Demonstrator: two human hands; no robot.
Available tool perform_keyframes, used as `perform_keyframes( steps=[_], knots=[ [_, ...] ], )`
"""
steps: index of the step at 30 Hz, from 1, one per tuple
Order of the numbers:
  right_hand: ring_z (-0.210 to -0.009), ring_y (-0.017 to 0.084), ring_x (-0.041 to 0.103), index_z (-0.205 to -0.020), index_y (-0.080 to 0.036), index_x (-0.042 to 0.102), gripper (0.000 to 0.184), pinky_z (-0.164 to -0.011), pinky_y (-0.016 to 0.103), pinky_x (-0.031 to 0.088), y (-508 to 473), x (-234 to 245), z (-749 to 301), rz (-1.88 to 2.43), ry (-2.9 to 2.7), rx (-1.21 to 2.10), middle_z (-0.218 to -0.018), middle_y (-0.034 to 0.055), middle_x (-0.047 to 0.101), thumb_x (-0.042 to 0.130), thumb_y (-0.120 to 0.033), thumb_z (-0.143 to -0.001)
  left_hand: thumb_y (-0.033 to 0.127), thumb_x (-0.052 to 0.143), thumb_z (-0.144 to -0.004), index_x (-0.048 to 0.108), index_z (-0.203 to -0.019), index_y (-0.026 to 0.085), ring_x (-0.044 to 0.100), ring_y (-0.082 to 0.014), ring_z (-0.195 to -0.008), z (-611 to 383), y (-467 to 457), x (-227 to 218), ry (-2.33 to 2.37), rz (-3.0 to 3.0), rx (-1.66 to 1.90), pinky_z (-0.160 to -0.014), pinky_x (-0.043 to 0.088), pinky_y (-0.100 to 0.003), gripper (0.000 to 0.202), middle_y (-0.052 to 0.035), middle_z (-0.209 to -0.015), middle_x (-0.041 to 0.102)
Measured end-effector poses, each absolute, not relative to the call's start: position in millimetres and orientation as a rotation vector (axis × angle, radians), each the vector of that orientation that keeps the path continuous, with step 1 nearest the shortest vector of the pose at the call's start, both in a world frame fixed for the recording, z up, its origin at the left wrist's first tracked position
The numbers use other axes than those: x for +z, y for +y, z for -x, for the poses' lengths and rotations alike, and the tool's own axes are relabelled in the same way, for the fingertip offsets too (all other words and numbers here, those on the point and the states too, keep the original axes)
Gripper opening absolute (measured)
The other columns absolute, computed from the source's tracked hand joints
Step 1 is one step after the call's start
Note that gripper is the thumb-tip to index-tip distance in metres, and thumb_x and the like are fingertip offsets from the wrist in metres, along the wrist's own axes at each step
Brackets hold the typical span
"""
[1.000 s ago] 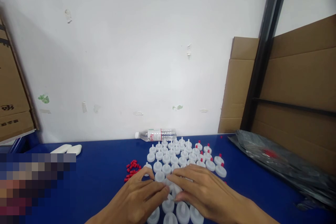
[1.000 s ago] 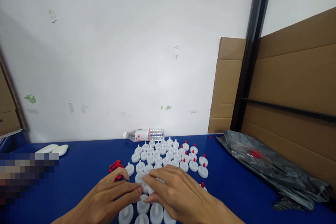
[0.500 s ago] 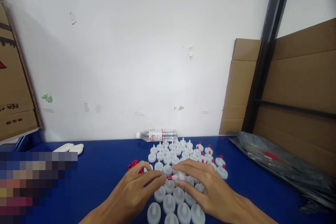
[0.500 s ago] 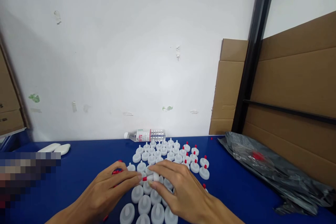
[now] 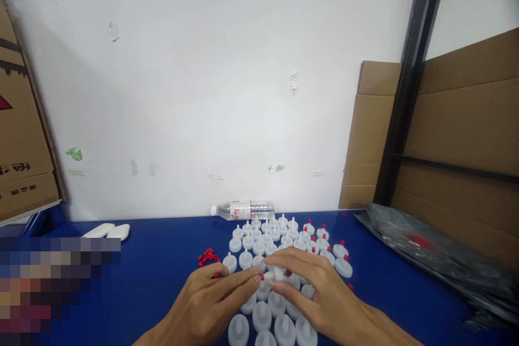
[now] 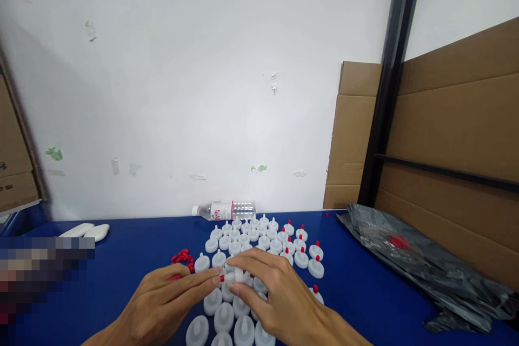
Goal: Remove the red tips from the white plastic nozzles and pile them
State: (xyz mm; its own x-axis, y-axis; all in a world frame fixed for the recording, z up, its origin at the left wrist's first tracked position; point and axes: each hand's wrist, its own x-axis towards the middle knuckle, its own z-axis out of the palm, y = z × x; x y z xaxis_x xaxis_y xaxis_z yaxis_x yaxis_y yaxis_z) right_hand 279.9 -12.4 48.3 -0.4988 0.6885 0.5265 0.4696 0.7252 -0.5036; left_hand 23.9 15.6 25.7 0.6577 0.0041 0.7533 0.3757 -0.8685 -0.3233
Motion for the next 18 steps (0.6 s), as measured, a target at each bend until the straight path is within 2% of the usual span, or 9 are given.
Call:
perform_keyframes(
  steps=[4,9,18],
  knots=[
    [-0.109,0.019,0.067,-0.127,-0.024,0.067,0.029,-0.097,0.029,0.052,-13.2,48.3,-279.5,0.857,-2.205,0.414,-0.121,0.0055,0.07,0.061,-0.03,-0.099,0.005,0.043,-0.103,0.068,-0.117,0.01,0.075,-0.014,-0.073,-25.4,14.1,31.1,-0.265,2.445,-1.062,-0.059,0.056,-0.028,0.029,-0.0112,-0.114,0.078],
    [-0.108,0.019,0.067,-0.126,-0.025,0.068,0.029,-0.095,0.03,0.053,-12.5,47.4,-279.4,0.848,-2.189,0.474,-0.12,0.0053,0.072,0.063,-0.032,-0.098,0.005,0.042,-0.103,0.066,-0.118,0.007,0.075,-0.0142,-0.072,-26.0,14.0,32.1,-0.195,2.472,-1.101,-0.061,0.059,-0.028,0.029,-0.0134,-0.114,0.077],
    [-0.11,0.02,0.068,-0.125,-0.025,0.069,0.029,-0.097,0.033,0.053,-13.9,49.2,-280.7,0.803,-2.17,0.473,-0.12,0.0062,0.073,0.06,-0.035,-0.099,0.007,0.039,-0.105,0.069,-0.117,0.008,0.072,-0.0107,-0.066,-24.9,10.5,38.8,-0.139,2.454,-1.168,-0.061,0.058,-0.026,0.032,-0.0126,-0.115,0.077]
  ],
)
